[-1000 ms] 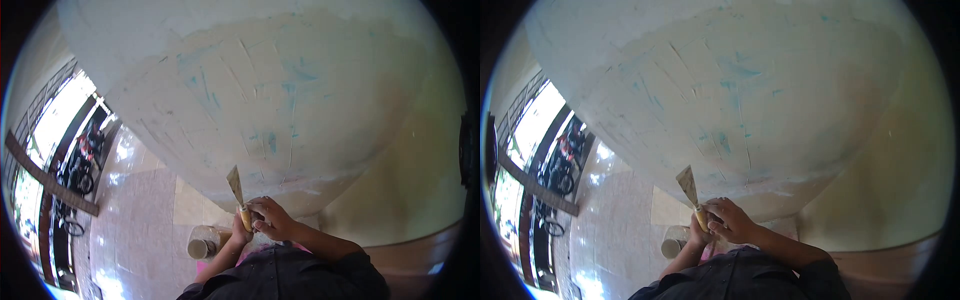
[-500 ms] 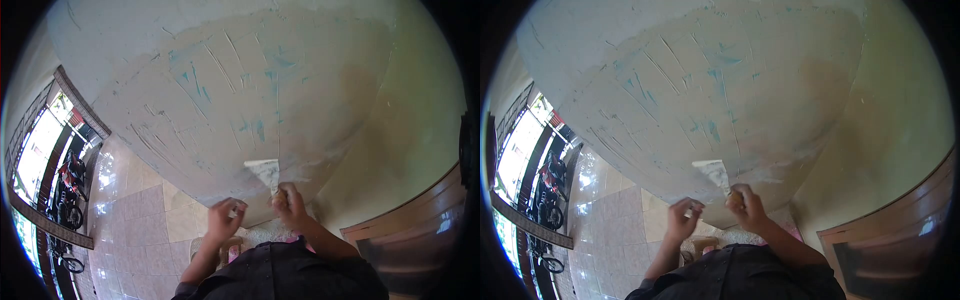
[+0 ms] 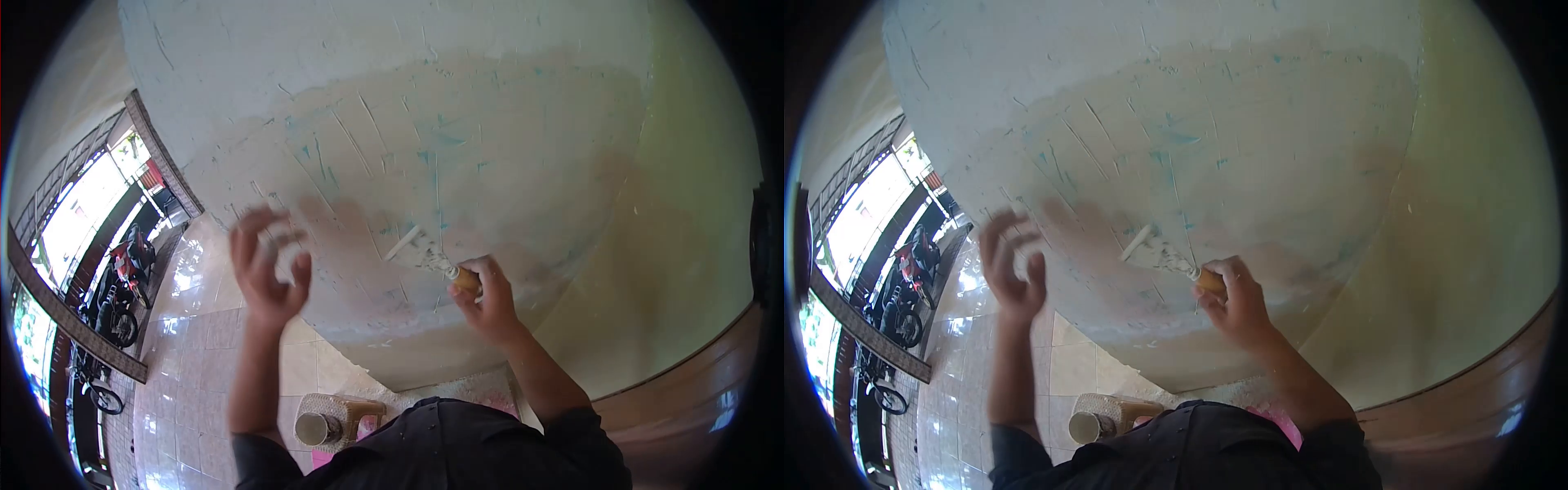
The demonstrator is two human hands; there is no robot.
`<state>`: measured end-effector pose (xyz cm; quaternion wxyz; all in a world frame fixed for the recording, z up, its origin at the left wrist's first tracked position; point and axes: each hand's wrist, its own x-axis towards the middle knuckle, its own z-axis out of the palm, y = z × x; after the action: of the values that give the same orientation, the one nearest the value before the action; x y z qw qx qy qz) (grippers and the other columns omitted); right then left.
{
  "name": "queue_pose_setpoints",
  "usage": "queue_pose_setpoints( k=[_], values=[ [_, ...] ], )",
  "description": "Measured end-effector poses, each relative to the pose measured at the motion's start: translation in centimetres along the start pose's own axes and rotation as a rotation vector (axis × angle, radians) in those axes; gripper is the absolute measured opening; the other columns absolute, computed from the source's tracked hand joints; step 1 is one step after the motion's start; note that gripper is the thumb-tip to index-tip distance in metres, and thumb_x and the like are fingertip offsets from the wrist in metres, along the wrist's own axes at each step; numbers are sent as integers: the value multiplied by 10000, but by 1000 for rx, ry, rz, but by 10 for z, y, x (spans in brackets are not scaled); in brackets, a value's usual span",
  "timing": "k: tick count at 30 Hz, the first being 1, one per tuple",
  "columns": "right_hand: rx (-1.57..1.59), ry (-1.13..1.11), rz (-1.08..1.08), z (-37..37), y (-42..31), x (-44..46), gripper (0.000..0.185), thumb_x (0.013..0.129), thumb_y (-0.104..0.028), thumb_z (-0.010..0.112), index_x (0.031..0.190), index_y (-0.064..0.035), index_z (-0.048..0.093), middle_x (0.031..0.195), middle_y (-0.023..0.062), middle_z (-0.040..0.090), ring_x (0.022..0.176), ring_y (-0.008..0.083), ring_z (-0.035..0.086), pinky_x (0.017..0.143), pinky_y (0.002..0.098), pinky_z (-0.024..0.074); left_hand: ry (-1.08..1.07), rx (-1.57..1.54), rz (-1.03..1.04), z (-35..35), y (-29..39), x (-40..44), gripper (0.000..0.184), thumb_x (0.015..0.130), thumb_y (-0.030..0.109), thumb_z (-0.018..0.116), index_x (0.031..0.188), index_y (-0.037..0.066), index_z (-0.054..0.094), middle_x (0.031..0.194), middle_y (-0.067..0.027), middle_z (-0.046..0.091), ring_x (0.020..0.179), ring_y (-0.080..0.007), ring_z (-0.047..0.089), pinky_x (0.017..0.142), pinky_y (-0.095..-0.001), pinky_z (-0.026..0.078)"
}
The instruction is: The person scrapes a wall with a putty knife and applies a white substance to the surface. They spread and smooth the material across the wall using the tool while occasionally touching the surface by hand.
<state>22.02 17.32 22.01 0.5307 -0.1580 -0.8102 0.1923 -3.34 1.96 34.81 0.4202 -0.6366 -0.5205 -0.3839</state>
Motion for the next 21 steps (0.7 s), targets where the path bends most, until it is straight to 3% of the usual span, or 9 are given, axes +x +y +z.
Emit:
queue_pose_setpoints(
  k=[3, 6, 8, 10, 12, 14, 15, 18, 21],
  values=[
    [276, -190, 297, 10, 2, -15, 360, 936, -281, 618, 1137, -32, 452, 747, 126, 595, 589, 202, 576, 577, 320, 480, 57, 222, 213, -13, -25, 83, 332, 934, 347, 542, 994, 42, 660, 1242, -167, 599, 1270, -348, 471, 1044, -498, 352],
    [388, -200, 337, 17, -3, -13, 377, 941, -296, 611, 1149, -34, 438, 744, 115, 575, 593, 174, 556, 563, 307, 457, 118, 446, 430, -21, -41, 164, 317, 945, 318, 545, 1206, 158, 626, 1392, -76, 509, 1355, -357, 383, 1077, -521, 337],
    [392, -157, 307, 25, -6, -3, 343, 962, -293, 572, 1141, -31, 443, 721, 102, 557, 588, 155, 534, 547, 302, 432, 125, 479, 476, -16, -47, 193, 379, 968, 387, 501, 1310, 240, 568, 1482, -27, 418, 1407, -328, 308, 1118, -535, 270],
    [424, -117, 341, 25, -17, 12, 319, 982, -276, 528, 1155, -22, 442, 684, 88, 551, 567, 164, 539, 529, 314, 421, -76, 722, 259, -8, -30, 206, 516, 980, 395, 405, 1458, 199, 392, 1587, -101, 186, 1472, -333, 100, 1177, -529, 56],
    [359, -124, 415, 28, -16, 10, 312, 1014, -314, 456, 1082, -10, 476, 690, 62, 549, 601, 139, 532, 563, 301, 439, -131, 796, 213, -7, -31, 206, 539, 978, 445, 397, 1471, 228, 372, 1593, -105, 160, 1473, -344, 82, 1170, -541, 30],
    [155, -216, 470, 48, 14, -21, 312, 1015, -323, 437, 967, -20, 498, 629, 69, 548, 547, 172, 546, 538, 326, 444, 129, 733, 488, 1, -57, 209, 420, 985, 448, 426, 1375, 312, 506, 1542, 8, 325, 1438, -290, 251, 1153, -534, 192],
    [143, -281, 518, 55, 29, -46, 277, 992, -278, 471, 953, -5, 487, 651, 171, 571, 595, 357, 600, 561, 430, 446, 128, 717, 495, 4, -62, 210, 420, 985, 448, 426, 1375, 312, 506, 1542, 8, 325, 1438, -290, 251, 1153, -534, 192],
    [273, -283, 588, 62, 40, -109, 274, 990, -280, 471, 943, -11, 483, 650, 172, 566, 602, 371, 594, 557, 428, 442, 164, 698, 525, 4, -57, 210, 452, 983, 491, 385, 1409, 357, 453, 1563, 26, 279, 1456, -261, 210, 1173, -529, 126],
    [398, -196, 518, 62, 29, -110, 271, 995, -287, 457, 938, -23, 481, 651, 166, 562, 601, 365, 590, 553, 427, 439, -55, 778, 230, -2, -22, 203, 534, 979, 450, 372, 1461, 222, 393, 1584, -112, 191, 1469, -346, 101, 1174, -535, 37]
  ],
)
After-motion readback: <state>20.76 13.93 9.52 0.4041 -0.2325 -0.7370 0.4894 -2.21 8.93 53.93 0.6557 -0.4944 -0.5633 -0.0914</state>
